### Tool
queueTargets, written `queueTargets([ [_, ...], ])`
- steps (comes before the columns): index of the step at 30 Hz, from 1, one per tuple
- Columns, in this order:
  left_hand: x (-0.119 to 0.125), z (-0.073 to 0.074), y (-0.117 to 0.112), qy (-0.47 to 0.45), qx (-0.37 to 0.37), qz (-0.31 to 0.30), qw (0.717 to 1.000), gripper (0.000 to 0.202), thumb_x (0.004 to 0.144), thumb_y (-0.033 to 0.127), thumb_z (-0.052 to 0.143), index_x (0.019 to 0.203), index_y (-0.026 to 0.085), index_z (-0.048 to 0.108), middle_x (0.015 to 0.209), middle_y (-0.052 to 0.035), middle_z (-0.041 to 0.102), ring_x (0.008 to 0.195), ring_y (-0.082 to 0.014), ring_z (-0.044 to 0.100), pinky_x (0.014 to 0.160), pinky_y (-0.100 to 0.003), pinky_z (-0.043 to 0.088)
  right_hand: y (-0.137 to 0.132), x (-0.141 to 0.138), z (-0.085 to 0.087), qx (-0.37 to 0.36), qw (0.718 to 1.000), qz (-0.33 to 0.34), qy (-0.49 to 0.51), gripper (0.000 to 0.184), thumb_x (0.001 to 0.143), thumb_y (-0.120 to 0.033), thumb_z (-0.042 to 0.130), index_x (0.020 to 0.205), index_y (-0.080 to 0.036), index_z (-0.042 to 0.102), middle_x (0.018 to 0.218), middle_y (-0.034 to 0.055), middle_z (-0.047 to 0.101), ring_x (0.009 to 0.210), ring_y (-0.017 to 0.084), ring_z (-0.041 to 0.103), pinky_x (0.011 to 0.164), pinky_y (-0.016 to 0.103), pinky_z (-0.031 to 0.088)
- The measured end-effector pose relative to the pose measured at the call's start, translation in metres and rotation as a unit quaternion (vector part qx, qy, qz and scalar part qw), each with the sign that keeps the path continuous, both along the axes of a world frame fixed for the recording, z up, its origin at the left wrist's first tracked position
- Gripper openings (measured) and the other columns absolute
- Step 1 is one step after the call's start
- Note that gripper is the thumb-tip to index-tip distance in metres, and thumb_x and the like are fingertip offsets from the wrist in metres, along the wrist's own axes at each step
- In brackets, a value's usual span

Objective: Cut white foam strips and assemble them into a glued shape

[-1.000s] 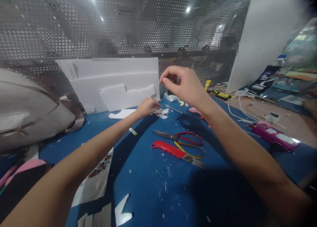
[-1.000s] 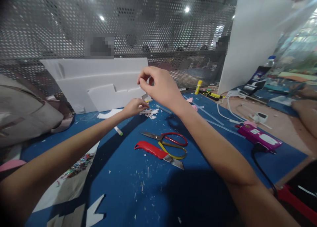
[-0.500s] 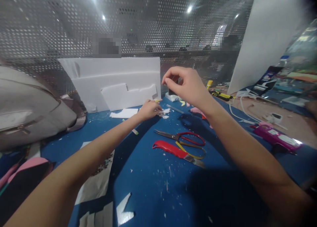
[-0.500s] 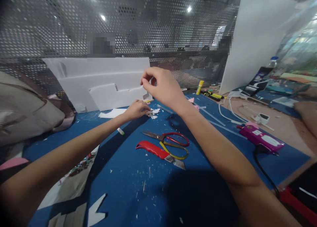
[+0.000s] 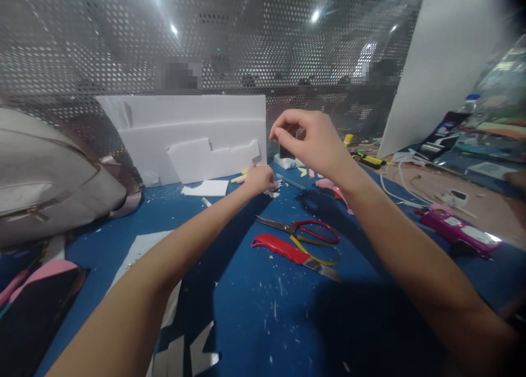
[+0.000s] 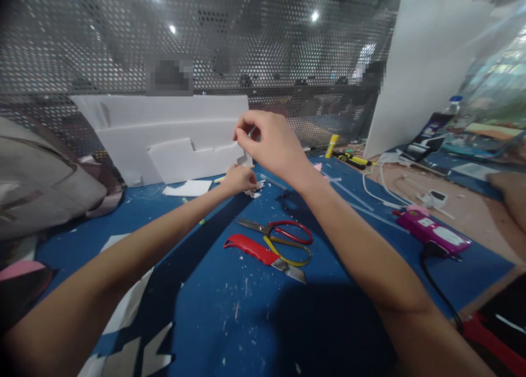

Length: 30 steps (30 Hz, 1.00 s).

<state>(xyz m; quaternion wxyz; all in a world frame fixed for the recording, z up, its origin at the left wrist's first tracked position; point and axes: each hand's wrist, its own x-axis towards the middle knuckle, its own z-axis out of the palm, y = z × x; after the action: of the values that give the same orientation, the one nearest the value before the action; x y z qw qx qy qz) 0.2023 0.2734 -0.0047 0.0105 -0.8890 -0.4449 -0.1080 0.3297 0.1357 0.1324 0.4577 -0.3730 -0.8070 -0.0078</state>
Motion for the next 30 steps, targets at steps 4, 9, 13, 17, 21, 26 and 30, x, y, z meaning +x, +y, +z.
queueTargets([
  [4,0.005,-0.001,0.0,-0.011,0.0,0.005,1.0,0.032,0.094,0.036,0.061,0.118,0.016,0.059,0.12,-0.0087,0.061,0.104,-0.0229,0.062,0.09,-0.045,0.052,0.0,0.0,0.0,0.004,1.0,0.0,-0.004,0.017,0.087,-0.017,0.053,0.078,-0.017,0.068,0.078,0.0025,0.068,0.068,0.014,0.057,0.063,0.03,0.041],
  [9,0.012,-0.002,-0.003,-0.017,-0.006,0.009,1.0,0.03,0.094,0.036,0.06,0.118,0.017,0.059,0.12,-0.0088,0.061,0.104,-0.0226,0.062,0.09,-0.045,0.052,-0.001,0.001,0.001,0.001,1.0,-0.001,-0.005,0.017,0.087,-0.018,0.053,0.078,-0.017,0.068,0.08,0.0033,0.068,0.069,0.014,0.057,0.064,0.03,0.042],
  [13,0.015,-0.002,-0.004,-0.022,-0.013,0.013,1.0,0.03,0.094,0.035,0.06,0.118,0.017,0.059,0.12,-0.0087,0.061,0.104,-0.0226,0.062,0.089,-0.044,0.053,-0.001,0.001,0.002,-0.002,1.0,-0.001,-0.01,0.017,0.087,-0.018,0.052,0.078,-0.017,0.067,0.081,0.0036,0.069,0.07,0.015,0.058,0.065,0.03,0.042],
  [17,0.012,0.003,-0.002,-0.024,-0.032,0.017,0.999,0.03,0.095,0.036,0.06,0.117,0.017,0.059,0.12,-0.0086,0.061,0.103,-0.0221,0.062,0.088,-0.044,0.053,0.0,0.001,0.002,-0.005,1.0,-0.004,-0.01,0.017,0.088,-0.018,0.052,0.079,-0.018,0.067,0.082,0.004,0.069,0.07,0.015,0.057,0.066,0.031,0.042],
  [21,0.004,0.015,-0.002,-0.026,-0.054,0.013,0.998,0.028,0.095,0.036,0.059,0.115,0.017,0.06,0.119,-0.0082,0.061,0.102,-0.0218,0.062,0.089,-0.043,0.053,0.0,0.001,0.002,-0.002,1.0,-0.003,-0.009,0.017,0.088,-0.018,0.052,0.079,-0.018,0.067,0.081,0.0033,0.068,0.07,0.015,0.056,0.065,0.031,0.042],
  [26,-0.007,0.024,-0.009,-0.031,-0.075,-0.016,0.997,0.027,0.095,0.037,0.059,0.113,0.017,0.061,0.117,-0.0081,0.063,0.102,-0.0212,0.063,0.089,-0.043,0.053,-0.001,0.002,0.003,-0.007,1.0,-0.006,-0.006,0.017,0.088,-0.019,0.053,0.078,-0.017,0.067,0.078,0.0034,0.067,0.068,0.014,0.055,0.063,0.03,0.041],
  [30,-0.01,0.019,-0.014,-0.039,-0.082,-0.031,0.995,0.027,0.095,0.037,0.059,0.113,0.017,0.061,0.116,-0.0079,0.063,0.1,-0.0209,0.063,0.088,-0.042,0.053,-0.002,0.002,0.002,-0.004,1.0,0.0,-0.003,0.017,0.088,-0.019,0.054,0.079,-0.017,0.068,0.078,0.0033,0.067,0.067,0.014,0.055,0.062,0.031,0.04],
])
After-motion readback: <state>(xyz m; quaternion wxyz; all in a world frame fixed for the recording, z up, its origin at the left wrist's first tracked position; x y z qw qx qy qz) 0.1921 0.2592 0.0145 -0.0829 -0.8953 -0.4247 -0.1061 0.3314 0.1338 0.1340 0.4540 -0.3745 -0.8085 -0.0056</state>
